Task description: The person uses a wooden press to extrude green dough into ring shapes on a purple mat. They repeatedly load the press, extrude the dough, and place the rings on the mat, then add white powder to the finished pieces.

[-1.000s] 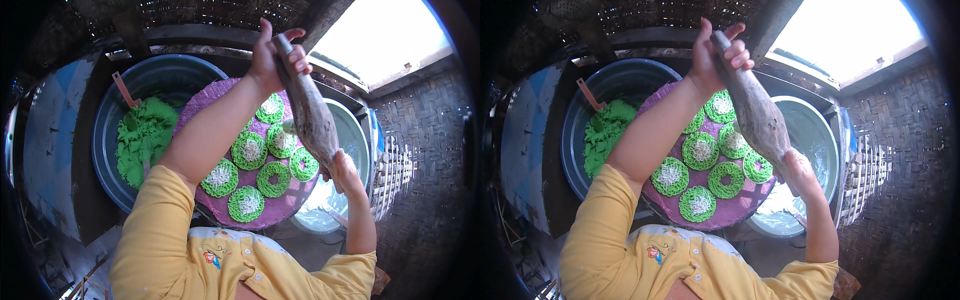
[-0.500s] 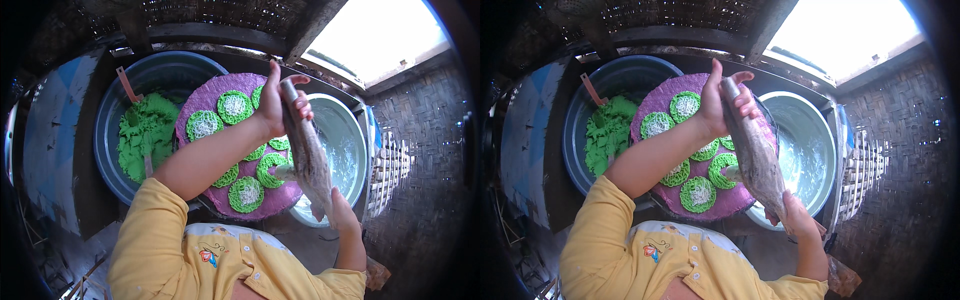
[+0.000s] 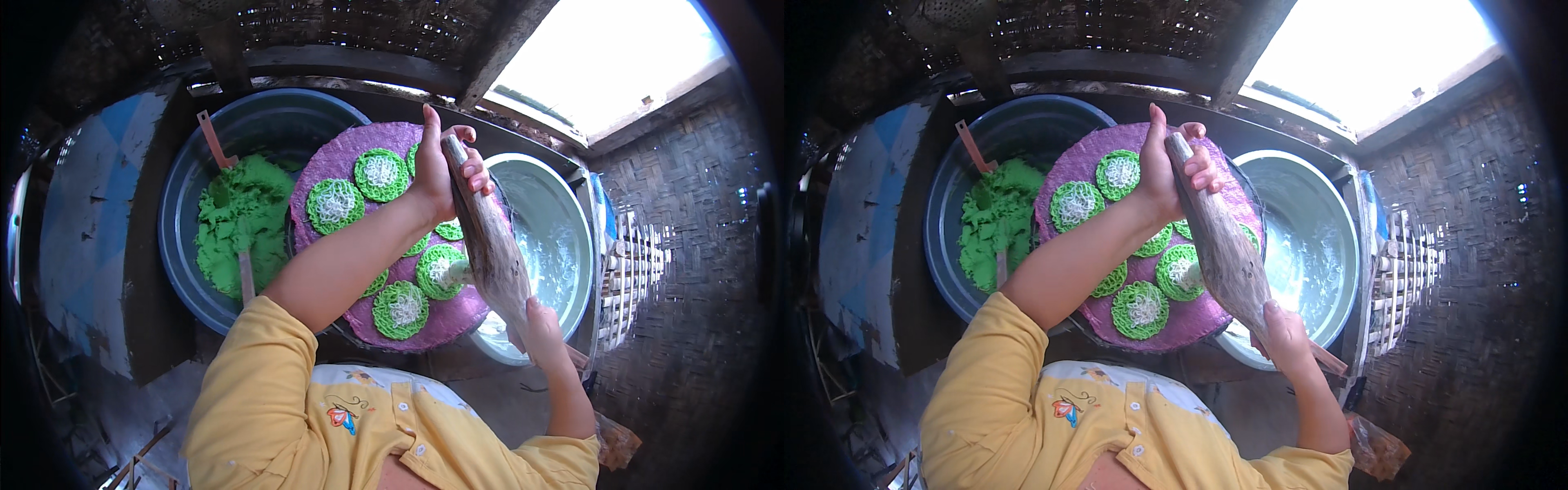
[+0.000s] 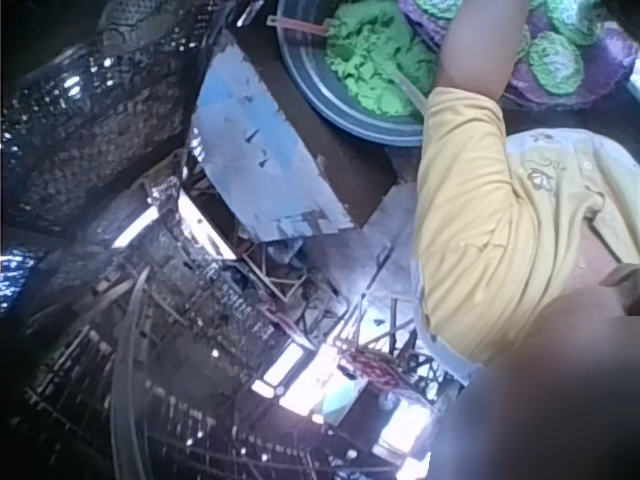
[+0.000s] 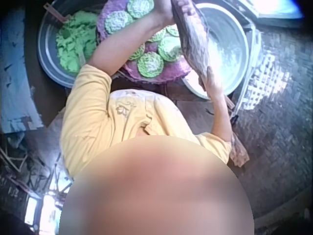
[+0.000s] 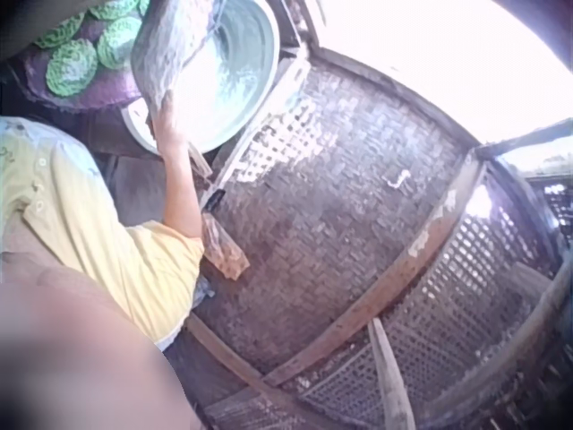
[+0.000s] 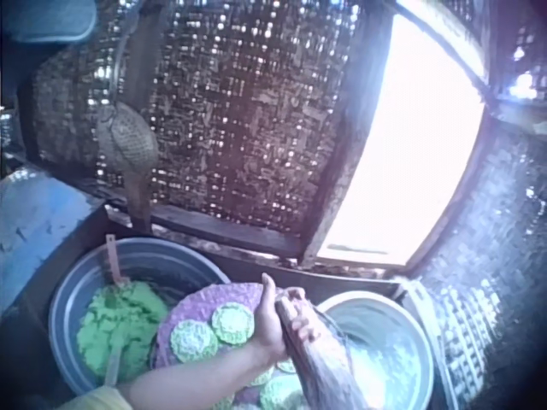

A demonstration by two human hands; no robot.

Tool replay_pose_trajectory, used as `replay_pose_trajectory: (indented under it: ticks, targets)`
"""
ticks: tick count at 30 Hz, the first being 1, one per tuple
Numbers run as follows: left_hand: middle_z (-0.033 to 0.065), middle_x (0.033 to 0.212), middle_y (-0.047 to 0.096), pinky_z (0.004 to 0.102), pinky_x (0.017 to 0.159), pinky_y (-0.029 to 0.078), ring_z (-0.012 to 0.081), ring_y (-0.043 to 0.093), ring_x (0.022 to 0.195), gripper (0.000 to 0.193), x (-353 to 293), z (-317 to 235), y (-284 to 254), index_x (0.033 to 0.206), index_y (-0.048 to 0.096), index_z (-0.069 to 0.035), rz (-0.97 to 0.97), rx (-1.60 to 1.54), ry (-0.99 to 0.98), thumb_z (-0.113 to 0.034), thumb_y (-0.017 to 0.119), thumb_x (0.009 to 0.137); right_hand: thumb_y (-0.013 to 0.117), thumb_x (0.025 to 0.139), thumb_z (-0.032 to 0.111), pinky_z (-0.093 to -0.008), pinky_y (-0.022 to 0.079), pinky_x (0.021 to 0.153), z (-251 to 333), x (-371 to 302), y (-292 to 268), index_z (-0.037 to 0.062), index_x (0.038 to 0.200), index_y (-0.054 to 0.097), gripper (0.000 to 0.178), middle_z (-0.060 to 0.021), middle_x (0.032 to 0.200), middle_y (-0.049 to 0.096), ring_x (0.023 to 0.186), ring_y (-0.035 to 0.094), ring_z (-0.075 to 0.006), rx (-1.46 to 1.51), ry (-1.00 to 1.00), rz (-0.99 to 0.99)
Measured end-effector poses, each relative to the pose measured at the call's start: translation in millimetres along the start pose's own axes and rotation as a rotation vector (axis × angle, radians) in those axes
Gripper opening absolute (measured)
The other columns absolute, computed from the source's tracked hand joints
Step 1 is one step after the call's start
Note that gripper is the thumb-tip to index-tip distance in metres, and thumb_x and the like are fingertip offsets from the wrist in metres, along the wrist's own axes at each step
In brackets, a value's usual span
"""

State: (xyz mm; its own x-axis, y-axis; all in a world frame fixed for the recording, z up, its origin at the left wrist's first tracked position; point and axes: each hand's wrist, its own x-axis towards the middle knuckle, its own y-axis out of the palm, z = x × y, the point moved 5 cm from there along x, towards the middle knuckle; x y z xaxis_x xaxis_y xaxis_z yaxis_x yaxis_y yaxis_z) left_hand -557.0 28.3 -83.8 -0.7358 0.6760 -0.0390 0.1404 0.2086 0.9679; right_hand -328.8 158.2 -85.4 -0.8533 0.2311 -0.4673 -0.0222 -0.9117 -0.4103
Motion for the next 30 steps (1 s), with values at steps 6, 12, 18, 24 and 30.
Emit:
replay_pose_trajectory:
  ticks: [6, 12, 18, 24, 30]
  targets:
    - [0.0114, 0.068, 0.056, 0.0424, 0.071, 0.047, 0.0247, 0.057, 0.066, 0.088, 6, 1, 13, 0.108, 0.049, -0.005, 0.147, 0.069, -0.159, -0.079, 0.011, 0.078, 0.033, 0.092, 0.055, -0.0253, 0.032, 0.035, -2, -5, -4, -0.0002, 0.072, 0.054, 0.063, -0.0061, 0.05, 0.049, 0.037, 0.043, -0.011, 0.14, -0.045, 0.016]
    - [0.0178, 0.123, 0.05, 0.048, 0.106, 0.017, 0.0272, 0.028, 0.131, 0.087, -39, 46, -35, 0.11, 0.059, 0.002, -0.038, 1.348, -0.755, -0.067, 0.013, 0.087, 0.035, 0.09, 0.057, -0.0251, 0.032, 0.034, -7, -13, -8, -0.0015, 0.078, 0.054, 0.063, -0.0081, 0.052, 0.05, 0.037, 0.044, -0.012, 0.358, -0.096, 0.008]
    - [0.0212, 0.108, 0.056, 0.0446, 0.101, 0.024, 0.0339, 0.041, 0.111, 0.091, -58, 49, -54, 0.084, 0.065, -0.001, -0.075, 1.541, -0.486, -0.077, 0.017, 0.08, 0.035, 0.093, 0.05, -0.0239, 0.035, 0.037, -22, -7, -6, -0.0016, 0.087, 0.054, 0.055, -0.0074, 0.058, 0.053, 0.042, 0.046, -0.01, 0.473, -0.102, 0.022]
    - [0.0166, 0.103, 0.058, 0.0426, 0.101, 0.023, 0.0323, 0.039, 0.108, 0.089, -64, 41, -39, 0.087, 0.065, -0.001, -0.034, 1.663, -0.313, -0.075, 0.016, 0.082, 0.035, 0.092, 0.054, -0.0238, 0.035, 0.036, -19, -4, -2, -0.0022, 0.091, 0.052, 0.059, -0.0066, 0.057, 0.051, 0.041, 0.045, -0.0104, 0.574, -0.174, -0.004]
    - [0.0135, 0.131, 0.037, 0.0422, 0.098, 0.022, 0.0297, 0.032, 0.115, 0.066, -94, 31, -32, 0.111, 0.057, -0.001, 0.152, 2.101, -0.181, -0.058, 0.03, 0.09, 0.036, 0.088, 0.061, -0.0242, 0.034, 0.034, -19, -7, -5, -0.0027, 0.092, 0.051, 0.065, -0.0084, 0.056, 0.049, 0.041, 0.046, -0.0118, 0.607, -0.187, -0.06]
